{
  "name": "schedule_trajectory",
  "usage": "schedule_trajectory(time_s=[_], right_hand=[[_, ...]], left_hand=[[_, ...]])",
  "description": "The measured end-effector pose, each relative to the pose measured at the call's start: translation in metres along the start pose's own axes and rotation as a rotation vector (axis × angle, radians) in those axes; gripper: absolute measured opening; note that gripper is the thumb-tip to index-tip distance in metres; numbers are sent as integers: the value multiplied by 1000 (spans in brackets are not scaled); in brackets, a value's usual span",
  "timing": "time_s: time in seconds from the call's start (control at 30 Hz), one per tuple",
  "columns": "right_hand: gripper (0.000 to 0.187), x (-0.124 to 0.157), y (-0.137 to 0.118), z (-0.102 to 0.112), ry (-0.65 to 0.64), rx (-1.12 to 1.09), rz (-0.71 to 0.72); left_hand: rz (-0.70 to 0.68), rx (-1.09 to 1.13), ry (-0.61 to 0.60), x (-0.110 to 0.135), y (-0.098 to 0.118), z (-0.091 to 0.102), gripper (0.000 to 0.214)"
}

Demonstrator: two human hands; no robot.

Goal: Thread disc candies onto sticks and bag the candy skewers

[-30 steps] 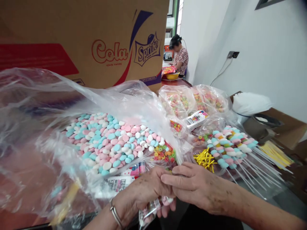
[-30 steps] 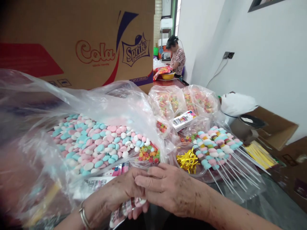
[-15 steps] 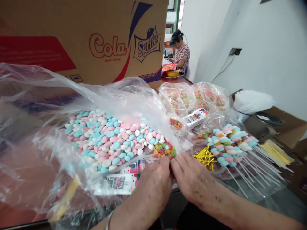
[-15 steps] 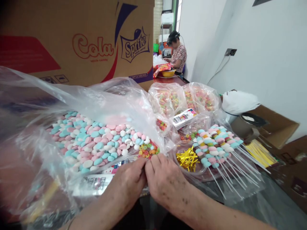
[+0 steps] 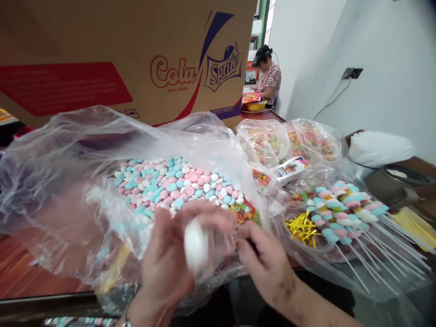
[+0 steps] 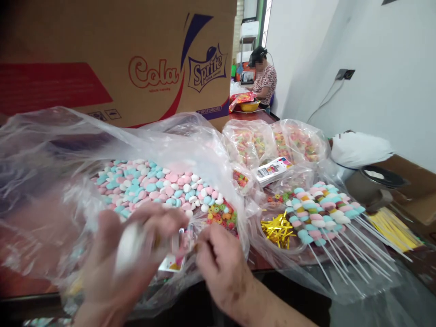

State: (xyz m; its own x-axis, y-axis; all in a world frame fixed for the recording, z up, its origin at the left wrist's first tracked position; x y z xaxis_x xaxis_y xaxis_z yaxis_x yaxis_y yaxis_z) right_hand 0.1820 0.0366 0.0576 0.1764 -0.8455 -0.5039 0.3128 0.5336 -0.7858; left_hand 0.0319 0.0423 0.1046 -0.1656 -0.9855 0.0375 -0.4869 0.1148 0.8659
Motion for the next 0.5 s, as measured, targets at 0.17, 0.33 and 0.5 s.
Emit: schedule_trajectory(time_s=[0.17,0.33,0.5], right_hand=[[14,-4,3,2,61,-66,-53],[14,7,-12,-14,-106,-251,-58],[20,24,-16,-40,-309,-420,-202]], left_hand=[[320,-340,-240,16,-8,18,66],[193,-168,128,25,-31,21,29],[-40,-88,481,38,-38,3,19]])
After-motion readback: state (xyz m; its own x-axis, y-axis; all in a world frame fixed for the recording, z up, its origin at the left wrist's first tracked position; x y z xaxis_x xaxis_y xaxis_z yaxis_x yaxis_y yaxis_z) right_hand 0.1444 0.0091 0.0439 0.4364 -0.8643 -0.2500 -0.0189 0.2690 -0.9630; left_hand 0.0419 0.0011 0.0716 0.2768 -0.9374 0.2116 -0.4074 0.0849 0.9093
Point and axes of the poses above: each hand's wrist, its own x-axis away from the middle knuckle, its own z-axis out of the back of the hand, y = z × x, the point moved 1 cm from there along -x, towards the middle knuckle
